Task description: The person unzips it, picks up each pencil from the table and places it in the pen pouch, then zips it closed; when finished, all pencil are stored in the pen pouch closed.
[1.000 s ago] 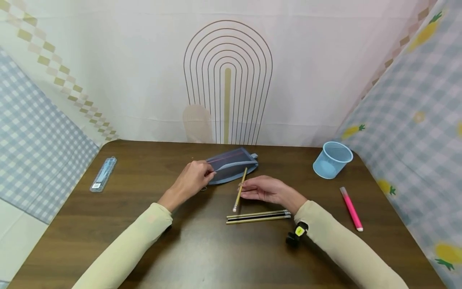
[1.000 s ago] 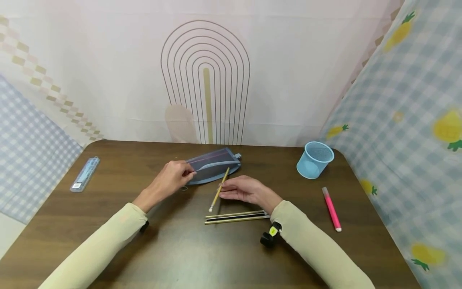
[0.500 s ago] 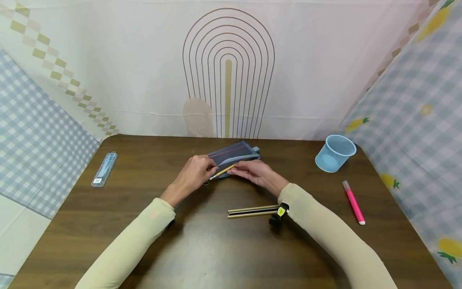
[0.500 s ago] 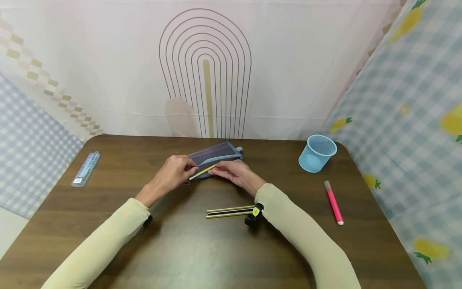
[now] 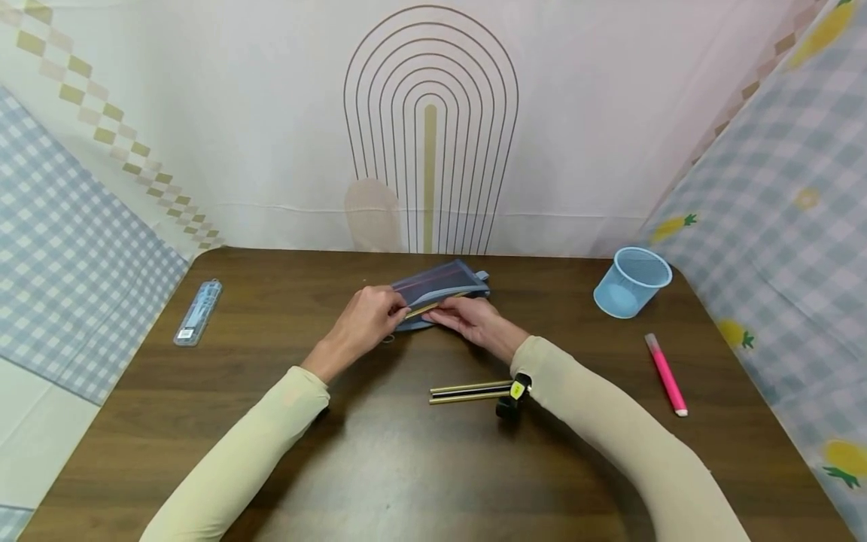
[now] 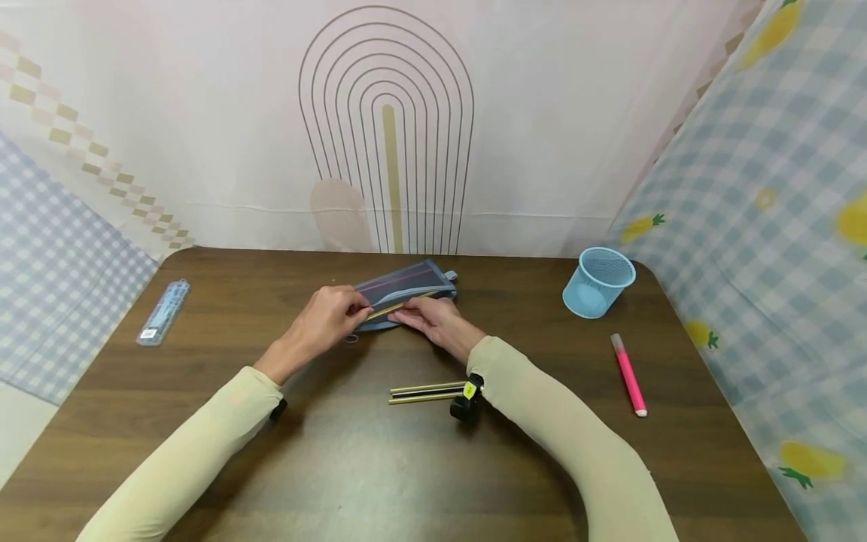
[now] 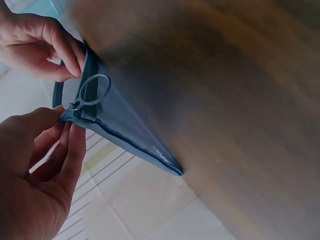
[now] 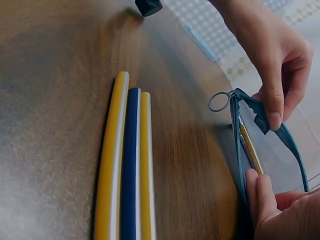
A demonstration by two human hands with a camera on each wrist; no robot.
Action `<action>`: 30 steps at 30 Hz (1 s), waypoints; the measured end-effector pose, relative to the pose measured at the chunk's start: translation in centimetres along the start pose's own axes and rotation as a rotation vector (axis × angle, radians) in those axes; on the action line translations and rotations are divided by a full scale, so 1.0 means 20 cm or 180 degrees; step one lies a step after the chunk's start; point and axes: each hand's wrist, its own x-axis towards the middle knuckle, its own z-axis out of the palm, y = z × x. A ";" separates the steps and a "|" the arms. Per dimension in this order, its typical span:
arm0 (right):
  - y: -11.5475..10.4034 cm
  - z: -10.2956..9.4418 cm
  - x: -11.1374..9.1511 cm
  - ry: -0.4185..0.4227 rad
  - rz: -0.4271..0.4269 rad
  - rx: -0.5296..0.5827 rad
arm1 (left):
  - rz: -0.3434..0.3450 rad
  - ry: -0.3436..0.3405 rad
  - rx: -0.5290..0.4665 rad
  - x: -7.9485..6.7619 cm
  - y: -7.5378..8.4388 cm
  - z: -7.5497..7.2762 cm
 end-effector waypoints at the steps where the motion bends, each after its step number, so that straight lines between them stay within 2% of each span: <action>1: 0.00 0.00 -0.01 -0.0006 -0.0001 -0.0009 | 0.0007 0.0001 0.0002 0.00 0.00 0.00; 8: -0.02 -0.02 -0.09 -0.0053 0.0026 -0.0053 | 0.0013 0.0040 0.0006 0.00 -0.01 -0.01; 11: -0.03 -0.04 -0.14 -0.0115 -0.0011 -0.0233 | -0.0013 0.0059 0.0024 0.00 -0.01 -0.02; 14: -0.04 -0.06 -0.20 -0.0192 -0.0130 -0.0568 | -0.0037 0.0052 0.0013 0.00 -0.01 -0.03; 17: -0.04 -0.08 -0.26 -0.0278 -0.0379 -0.1053 | -0.0034 0.0050 -0.0006 0.00 -0.01 -0.03; 25: -0.02 -0.14 -0.43 -0.0522 -0.1545 -0.2658 | -0.0019 0.0022 0.0001 0.00 -0.01 -0.03; 30: -0.02 -0.19 -0.53 -0.0823 -0.2435 -0.4251 | -0.0011 0.0028 0.0021 0.00 -0.01 -0.04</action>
